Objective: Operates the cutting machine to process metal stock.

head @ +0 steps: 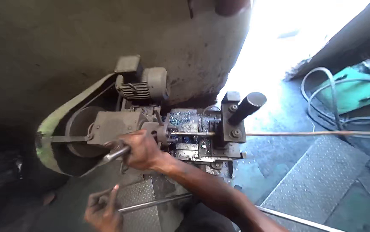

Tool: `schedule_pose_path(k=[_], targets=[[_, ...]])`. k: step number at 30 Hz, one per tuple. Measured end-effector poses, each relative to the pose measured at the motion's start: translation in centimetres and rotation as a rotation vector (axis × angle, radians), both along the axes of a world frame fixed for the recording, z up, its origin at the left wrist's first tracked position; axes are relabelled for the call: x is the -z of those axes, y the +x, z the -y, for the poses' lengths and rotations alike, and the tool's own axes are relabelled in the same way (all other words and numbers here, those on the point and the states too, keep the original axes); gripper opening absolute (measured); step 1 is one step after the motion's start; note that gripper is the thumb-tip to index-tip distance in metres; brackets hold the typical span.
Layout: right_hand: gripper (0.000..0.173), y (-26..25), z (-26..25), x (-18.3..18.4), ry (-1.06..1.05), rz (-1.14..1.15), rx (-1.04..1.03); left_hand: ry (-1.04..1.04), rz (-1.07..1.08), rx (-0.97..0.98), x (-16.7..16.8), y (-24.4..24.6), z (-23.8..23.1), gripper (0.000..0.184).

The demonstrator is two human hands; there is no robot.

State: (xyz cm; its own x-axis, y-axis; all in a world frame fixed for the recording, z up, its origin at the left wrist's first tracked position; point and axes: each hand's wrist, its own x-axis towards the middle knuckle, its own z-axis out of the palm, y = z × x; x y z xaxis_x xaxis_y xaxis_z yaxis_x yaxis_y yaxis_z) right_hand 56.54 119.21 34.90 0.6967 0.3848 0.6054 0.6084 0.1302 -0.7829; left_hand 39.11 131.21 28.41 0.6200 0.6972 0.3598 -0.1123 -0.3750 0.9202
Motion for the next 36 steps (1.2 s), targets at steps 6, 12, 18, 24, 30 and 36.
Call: schedule_pose_path(k=[6, 12, 18, 24, 30, 36], targets=[[0.012, -1.9, 5.0, -5.6, 0.388, 0.157, 0.021, -0.065, -0.152, -0.055, -1.4, 1.0, 0.8, 0.018], [0.049, -4.2, 17.5, 1.8, 0.894, -0.345, 0.151, -0.012, -0.307, 0.136, -1.0, 0.2, -1.9, 0.017], [0.056, -8.7, 23.8, 8.0, 1.218, -0.389, 0.446, 0.032, -0.529, 0.123, -2.1, 0.8, -1.5, 0.017], [0.052, -6.5, 21.9, 11.7, 1.44, -0.341, 0.629, 0.157, -0.693, 0.168, -2.7, 1.1, -1.4, 0.018], [0.056, -3.0, 14.1, 15.5, 1.439, -0.422, 0.573, 0.205, -0.696, 0.204, -2.9, 1.7, -0.8, 0.018], [0.055, -4.4, 16.0, 14.5, 1.404, -0.408, 0.554, 0.248, -0.67, 0.248, -2.7, 1.8, -0.8, 0.02]])
